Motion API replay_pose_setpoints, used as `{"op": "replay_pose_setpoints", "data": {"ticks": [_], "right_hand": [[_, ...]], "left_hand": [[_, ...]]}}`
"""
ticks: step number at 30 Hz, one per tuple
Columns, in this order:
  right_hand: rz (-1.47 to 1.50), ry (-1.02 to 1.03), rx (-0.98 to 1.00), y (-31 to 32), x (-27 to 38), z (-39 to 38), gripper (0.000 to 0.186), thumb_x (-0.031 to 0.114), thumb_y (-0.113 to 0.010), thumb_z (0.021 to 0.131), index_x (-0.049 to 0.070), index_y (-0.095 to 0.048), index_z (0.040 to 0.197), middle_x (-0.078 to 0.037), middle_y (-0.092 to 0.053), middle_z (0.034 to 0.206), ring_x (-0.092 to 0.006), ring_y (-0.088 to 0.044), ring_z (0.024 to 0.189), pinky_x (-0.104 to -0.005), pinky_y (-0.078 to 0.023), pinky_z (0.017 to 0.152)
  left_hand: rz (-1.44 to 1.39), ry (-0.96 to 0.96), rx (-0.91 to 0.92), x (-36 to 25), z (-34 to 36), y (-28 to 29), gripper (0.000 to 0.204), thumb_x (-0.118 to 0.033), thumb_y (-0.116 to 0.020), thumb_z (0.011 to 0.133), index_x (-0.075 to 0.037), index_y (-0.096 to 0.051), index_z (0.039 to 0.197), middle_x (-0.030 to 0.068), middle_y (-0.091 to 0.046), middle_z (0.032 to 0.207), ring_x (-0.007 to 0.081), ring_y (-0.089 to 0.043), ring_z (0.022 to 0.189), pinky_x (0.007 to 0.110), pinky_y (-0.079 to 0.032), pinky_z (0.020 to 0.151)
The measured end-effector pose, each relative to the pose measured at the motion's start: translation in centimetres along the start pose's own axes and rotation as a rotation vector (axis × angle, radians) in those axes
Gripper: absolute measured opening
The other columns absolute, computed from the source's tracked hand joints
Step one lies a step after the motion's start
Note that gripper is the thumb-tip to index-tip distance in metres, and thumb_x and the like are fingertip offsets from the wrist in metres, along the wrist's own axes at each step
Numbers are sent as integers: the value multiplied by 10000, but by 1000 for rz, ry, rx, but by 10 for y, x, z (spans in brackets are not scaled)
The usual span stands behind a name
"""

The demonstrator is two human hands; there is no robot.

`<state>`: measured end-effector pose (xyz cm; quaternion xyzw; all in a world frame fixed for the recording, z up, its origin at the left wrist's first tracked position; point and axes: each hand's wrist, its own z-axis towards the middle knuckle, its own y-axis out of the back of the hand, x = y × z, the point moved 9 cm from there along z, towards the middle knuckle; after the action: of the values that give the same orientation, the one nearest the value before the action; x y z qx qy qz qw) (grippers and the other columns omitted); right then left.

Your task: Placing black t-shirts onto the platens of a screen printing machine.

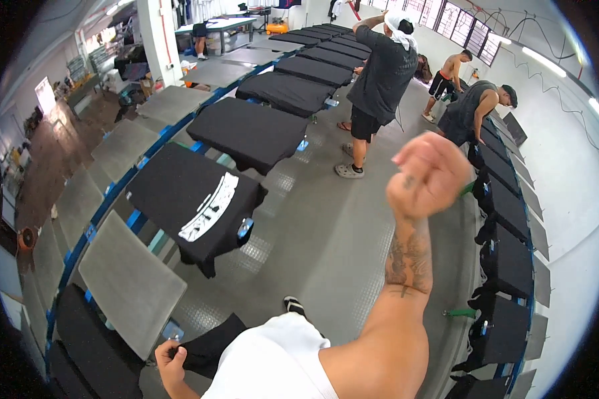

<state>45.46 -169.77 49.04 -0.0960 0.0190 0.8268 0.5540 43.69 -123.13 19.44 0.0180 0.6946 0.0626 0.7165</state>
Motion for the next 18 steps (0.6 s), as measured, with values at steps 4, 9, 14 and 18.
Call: {"op": "replay_pose_setpoints", "data": {"ticks": [4,9,14,18], "right_hand": [[93,-30,-93,1,-150,-41,204,115,-536,879,19,-441,1033,-118,-421,766,-227,-445,654,-340,-381,518],[-581,-866,867,-184,-458,-231,988,190,-713,632,53,-193,1460,-342,-211,1446,-442,-294,1327,-475,-332,1053],[-214,-1042,547,-141,-460,-402,126,156,-628,741,35,-657,719,-127,-661,694,-225,-653,681,-360,-509,645],[124,-1071,953,-167,-286,-473,334,275,-548,864,13,-617,668,-116,-634,651,-223,-627,609,-362,-486,568]], "left_hand": [[40,46,125,-3,39,-64,224,-147,-714,764,17,-562,770,-9,-480,675,59,-396,573,237,-285,515],[172,-114,-16,-41,63,-115,184,-109,-693,735,27,-577,695,-9,-458,528,89,-424,516,255,-349,512],[71,100,121,-59,80,-165,260,-159,-686,841,-1,-503,746,-5,-432,647,100,-367,620,279,-329,556],[124,170,204,-36,89,-191,209,-130,-656,855,18,-532,775,-21,-440,665,77,-377,630,252,-314,546]]}}
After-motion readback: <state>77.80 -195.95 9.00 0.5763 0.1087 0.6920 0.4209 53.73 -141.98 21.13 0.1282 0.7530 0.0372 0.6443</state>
